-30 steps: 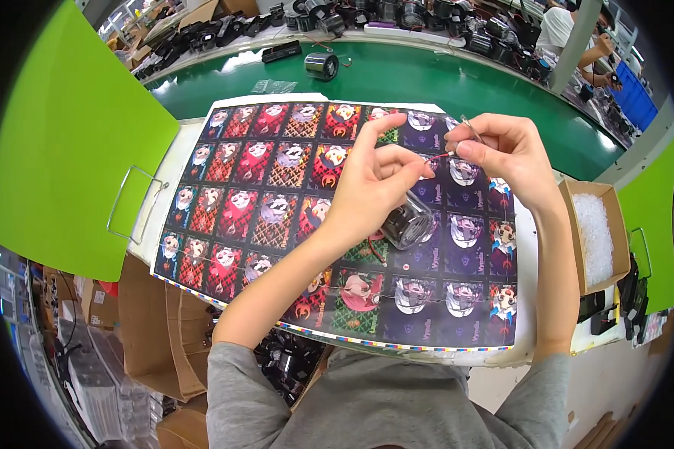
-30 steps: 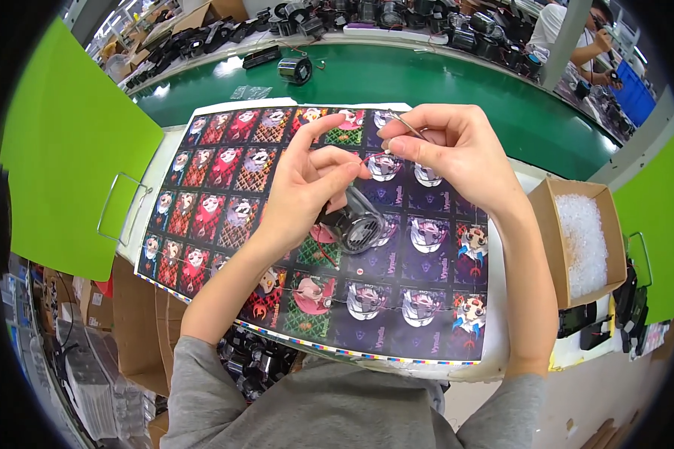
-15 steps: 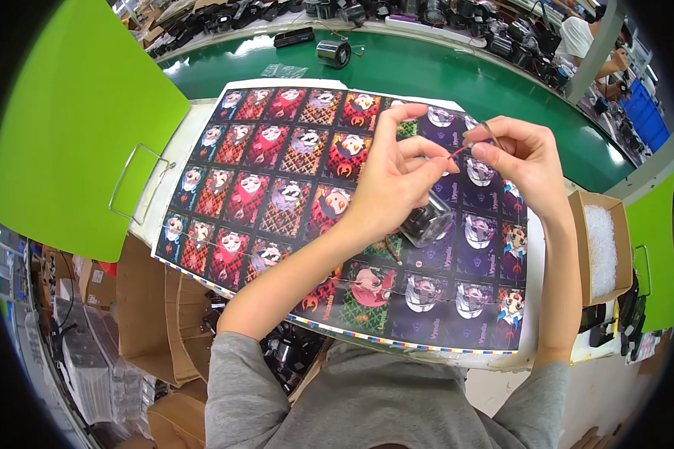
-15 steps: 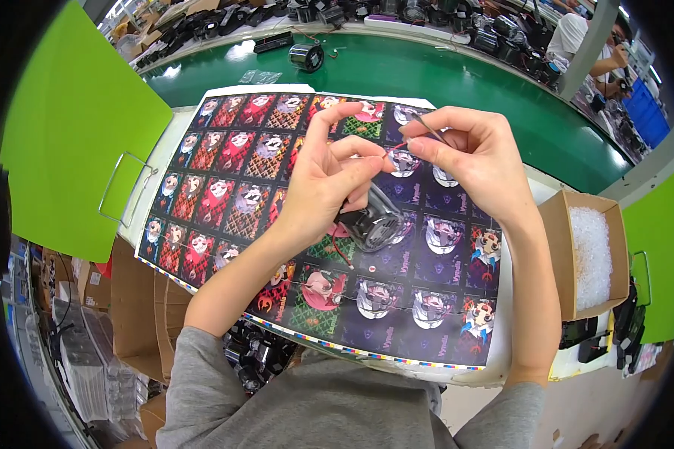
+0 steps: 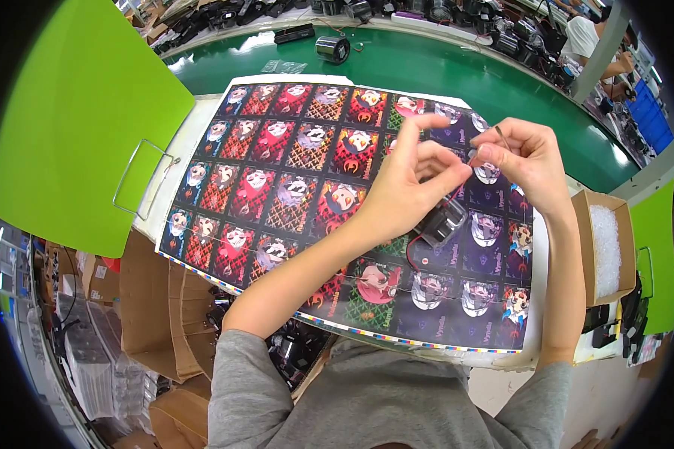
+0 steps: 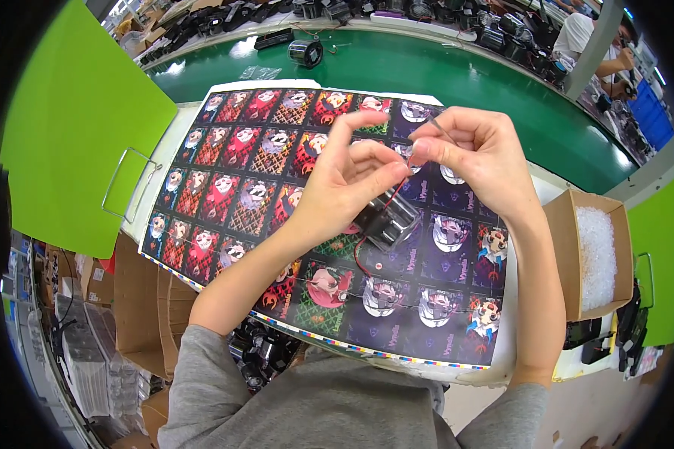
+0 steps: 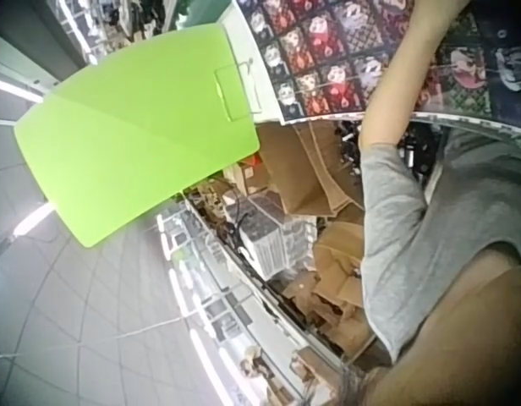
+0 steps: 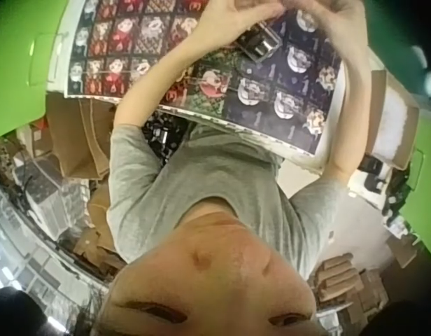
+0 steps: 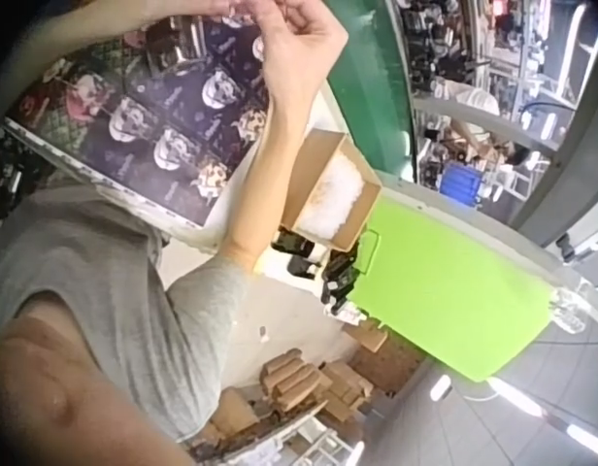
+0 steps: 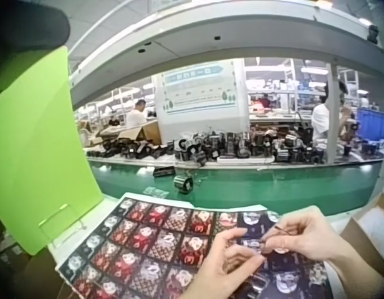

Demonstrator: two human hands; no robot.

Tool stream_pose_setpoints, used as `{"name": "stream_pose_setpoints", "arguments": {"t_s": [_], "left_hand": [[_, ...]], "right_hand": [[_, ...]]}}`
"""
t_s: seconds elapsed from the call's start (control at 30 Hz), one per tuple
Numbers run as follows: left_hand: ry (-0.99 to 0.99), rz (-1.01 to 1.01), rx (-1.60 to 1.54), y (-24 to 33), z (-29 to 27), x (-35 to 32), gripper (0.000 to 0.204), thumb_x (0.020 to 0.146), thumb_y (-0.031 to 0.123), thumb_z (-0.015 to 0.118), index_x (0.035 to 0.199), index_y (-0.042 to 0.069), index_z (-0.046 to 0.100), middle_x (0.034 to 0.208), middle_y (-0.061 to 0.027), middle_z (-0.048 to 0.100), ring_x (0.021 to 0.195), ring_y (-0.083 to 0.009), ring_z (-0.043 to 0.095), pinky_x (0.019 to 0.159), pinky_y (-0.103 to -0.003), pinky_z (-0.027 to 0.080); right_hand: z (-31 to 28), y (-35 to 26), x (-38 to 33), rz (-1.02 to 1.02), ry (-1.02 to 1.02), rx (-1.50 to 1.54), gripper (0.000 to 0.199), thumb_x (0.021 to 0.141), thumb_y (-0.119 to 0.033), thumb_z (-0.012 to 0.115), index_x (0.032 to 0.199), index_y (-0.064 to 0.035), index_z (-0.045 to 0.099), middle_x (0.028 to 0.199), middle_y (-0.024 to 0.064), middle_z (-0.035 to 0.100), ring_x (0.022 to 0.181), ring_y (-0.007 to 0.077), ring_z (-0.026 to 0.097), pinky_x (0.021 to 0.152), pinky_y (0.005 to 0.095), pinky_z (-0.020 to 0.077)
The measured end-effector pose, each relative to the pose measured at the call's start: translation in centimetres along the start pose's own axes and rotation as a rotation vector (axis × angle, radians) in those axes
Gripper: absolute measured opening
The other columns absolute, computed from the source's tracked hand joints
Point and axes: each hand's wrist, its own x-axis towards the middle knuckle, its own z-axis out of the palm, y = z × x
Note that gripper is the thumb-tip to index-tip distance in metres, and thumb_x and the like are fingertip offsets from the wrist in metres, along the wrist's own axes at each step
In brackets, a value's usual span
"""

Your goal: The person assembles small electronic components by hand, inserting wires and connectors into plastic housings.

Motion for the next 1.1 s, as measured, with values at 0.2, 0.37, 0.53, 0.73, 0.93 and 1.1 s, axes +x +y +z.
{"name": "stream_pose_setpoints", "arguments": {"t_s": [0.2, 0.37, 0.53, 0.73, 0.93, 1.1], "left_hand": [[-0.164, 0.084, 0.692, -1.0, -0.5, -0.3, 0.044, 0.071, 0.026, 0.076, 0.102, 0.003, 0.054, 0.098, -0.0065, 0.056, 0.096, -0.0150, 0.054, 0.085, -0.031, 0.044], [0.063, 0.155, 0.673, -2.2, -1.8, 0.6, 0.038, 0.063, 0.023, 0.078, 0.089, 0.003, 0.058, 0.093, -0.0126, 0.057, 0.085, -0.0267, 0.057, 0.073, -0.035, 0.046], [-0.032, 0.267, 0.664, -2.9, -2.4, 0.6, 0.042, 0.065, 0.016, 0.072, 0.106, 0.013, 0.064, 0.115, -0.0151, 0.051, 0.105, -0.0285, 0.053, 0.089, -0.036, 0.042], [0.127, 0.428, 0.979, -2.1, -2.4, 0.8, 0.039, 0.069, 0.012, 0.065, 0.108, 0.013, 0.061, 0.115, -0.0173, 0.047, 0.108, -0.0331, 0.045, 0.089, -0.039, 0.039], [-0.030, 0.403, 0.833, -2.7, 0.8, -0.2, 0.047, 0.071, 0.018, 0.066, 0.113, 0.003, 0.052, 0.102, -0.0156, 0.051, 0.095, -0.0301, 0.054, 0.081, -0.037, 0.045], [-0.188, 0.143, 0.532, -2.7, 0.0, 0.5, 0.046, 0.072, 0.019, 0.068, 0.110, 0.004, 0.048, 0.101, -0.0109, 0.054, 0.091, -0.0236, 0.057, 0.079, -0.034, 0.046]], "right_hand": [[-0.9, 0.0, -0.2, -0.191, 0.217, -0.164, 0.009, 0.080, -0.005, 0.064, 0.079, 0.0041, 0.062, 0.071, 0.0052, 0.064, 0.065, 0.0078, 0.058, 0.060, 0.0208, 0.0466], [1.3, -2.0, -1.2, -0.548, 0.275, -0.676, 0.009, 0.072, 0.001, 0.065, 0.078, 0.0011, 0.059, 0.069, 0.0104, 0.061, 0.060, 0.0199, 0.061, 0.052, 0.0283, 0.0460], [1.7, -1.9, -1.4, -0.651, 0.282, -0.752, 0.011, 0.071, 0.001, 0.065, 0.077, 0.0004, 0.056, 0.070, 0.0114, 0.060, 0.063, 0.0258, 0.061, 0.054, 0.0326, 0.0473], [2.0, -1.4, -1.3, -0.599, 0.309, -0.637, 0.008, 0.074, 0.000, 0.064, 0.077, 0.0012, 0.056, 0.069, 0.0110, 0.060, 0.059, 0.0233, 0.060, 0.052, 0.0299, 0.0462], [1.8, -0.5, -0.7, -0.332, 0.327, -0.222, 0.008, 0.080, -0.002, 0.062, 0.078, 0.0036, 0.056, 0.068, 0.0084, 0.063, 0.060, 0.0100, 0.061, 0.051, 0.0232, 0.0465], [2.1, -0.3, -0.6, -0.254, 0.264, -0.078, 0.010, 0.083, -0.004, 0.061, 0.079, 0.0036, 0.056, 0.069, 0.0070, 0.064, 0.064, 0.0092, 0.061, 0.055, 0.0219, 0.0480]]}}
